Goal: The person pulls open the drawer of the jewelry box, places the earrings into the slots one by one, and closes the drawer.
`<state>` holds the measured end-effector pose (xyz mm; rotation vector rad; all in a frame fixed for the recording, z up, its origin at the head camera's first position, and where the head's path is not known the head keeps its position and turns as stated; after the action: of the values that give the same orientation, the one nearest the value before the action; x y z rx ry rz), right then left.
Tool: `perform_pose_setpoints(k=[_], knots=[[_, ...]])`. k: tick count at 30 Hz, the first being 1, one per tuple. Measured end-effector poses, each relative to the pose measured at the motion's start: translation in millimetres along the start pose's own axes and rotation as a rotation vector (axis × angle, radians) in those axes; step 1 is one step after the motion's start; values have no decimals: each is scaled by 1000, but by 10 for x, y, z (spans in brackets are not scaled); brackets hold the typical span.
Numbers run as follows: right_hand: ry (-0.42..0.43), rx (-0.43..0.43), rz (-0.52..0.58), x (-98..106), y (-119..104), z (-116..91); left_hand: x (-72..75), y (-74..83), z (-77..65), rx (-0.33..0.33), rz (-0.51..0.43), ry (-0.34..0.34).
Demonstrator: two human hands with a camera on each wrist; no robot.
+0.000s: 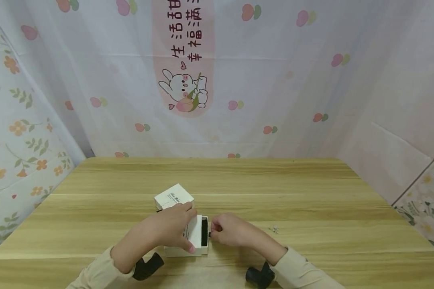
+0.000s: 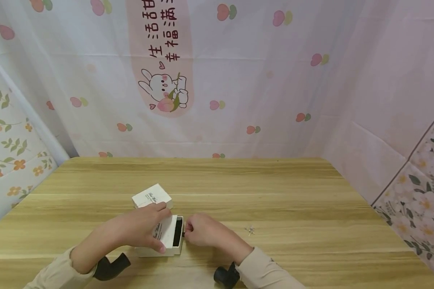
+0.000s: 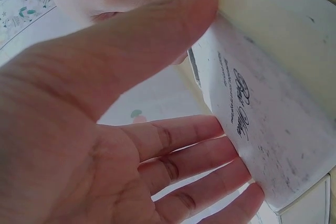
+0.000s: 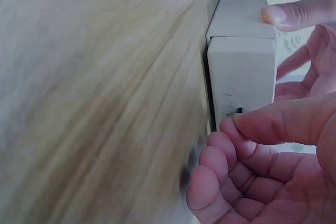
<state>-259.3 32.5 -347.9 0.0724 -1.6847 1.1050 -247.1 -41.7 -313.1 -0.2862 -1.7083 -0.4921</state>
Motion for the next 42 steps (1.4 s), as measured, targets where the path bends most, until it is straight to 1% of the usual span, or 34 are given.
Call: perform_pose_setpoints(k=[6, 13, 19, 22, 25, 27, 29, 32, 36, 39, 42], knots=[[-24, 0, 1, 20, 7, -14, 4, 3, 0, -4, 3, 4], [-30, -11, -23, 54, 37, -37, -5, -15, 4, 16, -5, -8], [-38, -41, 11, 65, 61, -66, -10, -15, 9, 33, -8, -19], [-17, -79, 40, 125, 84, -83, -11, -13, 9, 42, -6, -22], [37, -69, 45, 236, 70, -79, -9, -10, 12, 47, -6, -25], [64, -36, 20, 299, 25, -63, -9, -6, 15, 47, -3, -27], [67, -8, -17, 319, -33, -42, -10, -7, 16, 50, -1, -30], [16, -23, -93, 271, -87, -25, -8, -6, 19, 50, 7, -29], [-83, -57, -254, 163, -132, -28, 2, 6, 19, 39, 15, -22], [-119, -24, -351, 116, -190, -29, 4, 12, 17, 38, 16, -25], [-126, 9, -387, 99, -232, -20, 0, 8, 15, 44, 11, -31]])
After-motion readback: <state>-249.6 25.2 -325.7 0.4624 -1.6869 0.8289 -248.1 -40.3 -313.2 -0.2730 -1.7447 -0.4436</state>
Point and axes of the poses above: each hand's wrist, its own z-axis towards the middle knuckle, its own x-axis out of the back of the hand, y = z × x, the point moved 10 cm from there along z, towards the middle knuckle, and after that the axes turned 8 degrees about x, right-handed, at the moved point
